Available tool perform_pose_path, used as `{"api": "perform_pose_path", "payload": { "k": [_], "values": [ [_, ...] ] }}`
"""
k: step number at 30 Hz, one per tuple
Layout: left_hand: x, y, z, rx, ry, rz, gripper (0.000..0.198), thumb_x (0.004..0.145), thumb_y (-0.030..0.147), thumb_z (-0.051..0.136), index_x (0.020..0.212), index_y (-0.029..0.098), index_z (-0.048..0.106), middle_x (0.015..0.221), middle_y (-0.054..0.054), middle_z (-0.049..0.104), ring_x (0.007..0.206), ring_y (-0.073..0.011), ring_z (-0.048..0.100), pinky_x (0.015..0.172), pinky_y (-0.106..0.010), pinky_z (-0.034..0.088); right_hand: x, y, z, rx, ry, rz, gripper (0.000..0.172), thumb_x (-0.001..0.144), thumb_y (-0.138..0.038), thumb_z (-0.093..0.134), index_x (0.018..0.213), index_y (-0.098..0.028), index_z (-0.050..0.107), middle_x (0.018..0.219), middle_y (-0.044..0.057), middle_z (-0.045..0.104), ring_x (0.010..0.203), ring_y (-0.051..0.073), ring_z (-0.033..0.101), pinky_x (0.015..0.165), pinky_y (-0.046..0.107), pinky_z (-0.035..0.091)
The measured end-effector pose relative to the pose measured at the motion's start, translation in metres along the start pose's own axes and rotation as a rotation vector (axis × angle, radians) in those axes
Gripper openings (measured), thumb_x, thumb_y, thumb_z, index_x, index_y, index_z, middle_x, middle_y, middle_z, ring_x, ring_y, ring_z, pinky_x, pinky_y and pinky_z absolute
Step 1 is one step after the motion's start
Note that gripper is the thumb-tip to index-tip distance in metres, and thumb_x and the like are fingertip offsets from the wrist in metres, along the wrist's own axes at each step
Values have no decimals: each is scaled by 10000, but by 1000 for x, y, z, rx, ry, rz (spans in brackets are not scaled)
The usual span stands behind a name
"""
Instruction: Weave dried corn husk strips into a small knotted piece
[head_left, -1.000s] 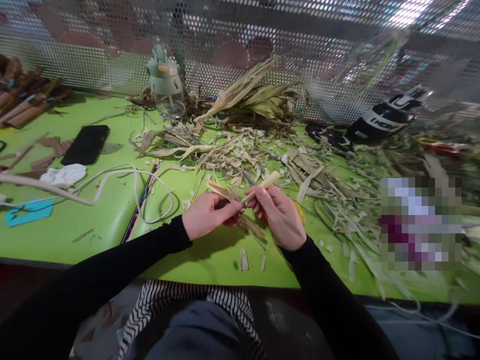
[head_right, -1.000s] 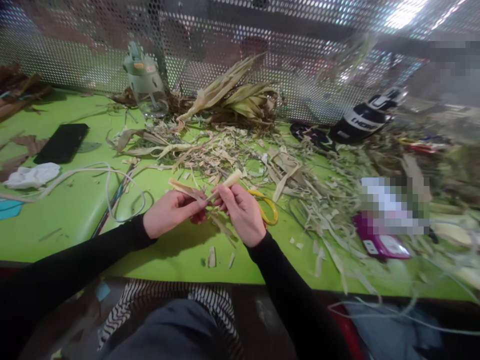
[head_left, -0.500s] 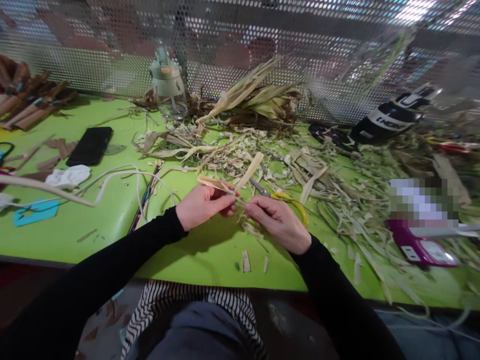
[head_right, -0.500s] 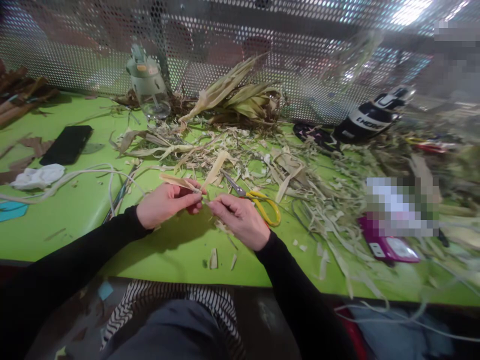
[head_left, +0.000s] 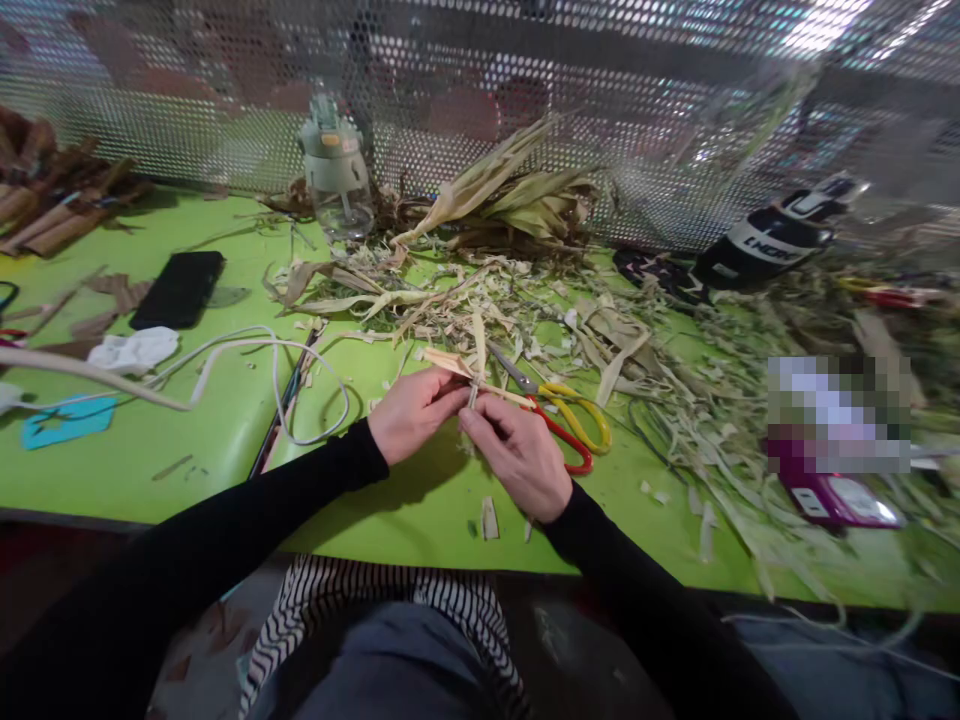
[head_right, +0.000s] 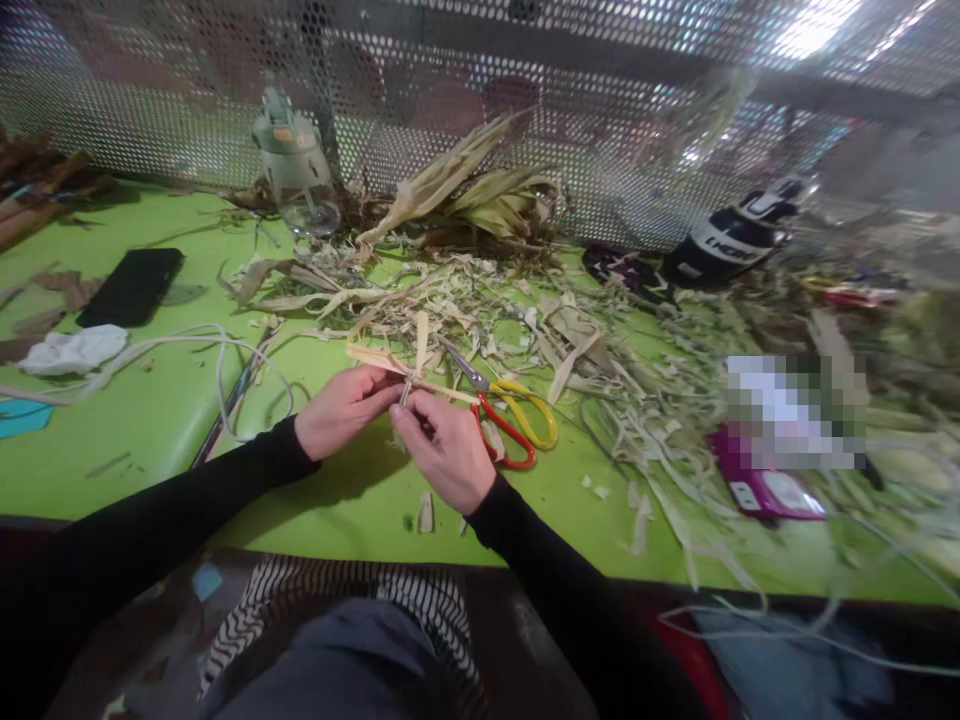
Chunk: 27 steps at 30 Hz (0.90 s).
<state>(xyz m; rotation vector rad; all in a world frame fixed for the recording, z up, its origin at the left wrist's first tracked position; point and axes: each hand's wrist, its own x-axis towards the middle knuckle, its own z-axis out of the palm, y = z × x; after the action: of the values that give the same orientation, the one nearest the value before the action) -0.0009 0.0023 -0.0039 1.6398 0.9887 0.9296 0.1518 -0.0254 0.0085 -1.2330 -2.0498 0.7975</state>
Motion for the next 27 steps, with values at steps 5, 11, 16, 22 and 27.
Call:
{"api": "perform_pose_path", "payload": {
  "k": [5, 11, 16, 22, 27],
  "values": [
    [-7, 2, 0, 380, 24, 72, 315, 899, 321, 388, 798, 131, 618, 737, -50, 649, 690, -173, 593, 719, -296, 466, -3, 0, -2, -28, 1, -84, 309, 891, -201, 423, 609, -201, 295, 554, -55, 306, 494, 75, 300, 486, 220, 253],
    [-12, -1, 3, 170, 51, 135, 274, 895, 303, 434, 1019, 142, 617, 892, -66, 709, 843, -180, 661, 796, -272, 506, -5, 1, 2, -32, -42, -177, 317, 877, -189, 424, 598, -202, 274, 549, -57, 295, 497, 73, 299, 494, 229, 245],
    [-8, 1, -5, 81, 29, 118, 243, 872, 278, 466, 977, 142, 637, 941, -71, 702, 875, -175, 656, 865, -302, 505, -1, 12, -3, 171, -28, 121, 417, 926, -469, 376, 615, -193, 400, 576, -42, 388, 486, 78, 336, 455, 223, 281],
    [-10, 6, -4, 33, 39, 68, 165, 795, 227, 589, 933, 144, 623, 816, -45, 679, 749, -148, 635, 721, -256, 519, 2, 19, -5, 550, 215, 257, 354, 859, -529, 500, 737, -197, 489, 640, -37, 438, 481, 70, 369, 421, 204, 319],
    [-10, 2, 0, -167, 48, 90, 247, 799, 293, 621, 991, 141, 588, 785, -27, 650, 655, -111, 605, 630, -226, 507, 0, 11, -5, 445, 136, 138, 336, 884, -411, 487, 638, -182, 497, 633, -21, 446, 524, 86, 404, 461, 221, 343]
  ]
}}
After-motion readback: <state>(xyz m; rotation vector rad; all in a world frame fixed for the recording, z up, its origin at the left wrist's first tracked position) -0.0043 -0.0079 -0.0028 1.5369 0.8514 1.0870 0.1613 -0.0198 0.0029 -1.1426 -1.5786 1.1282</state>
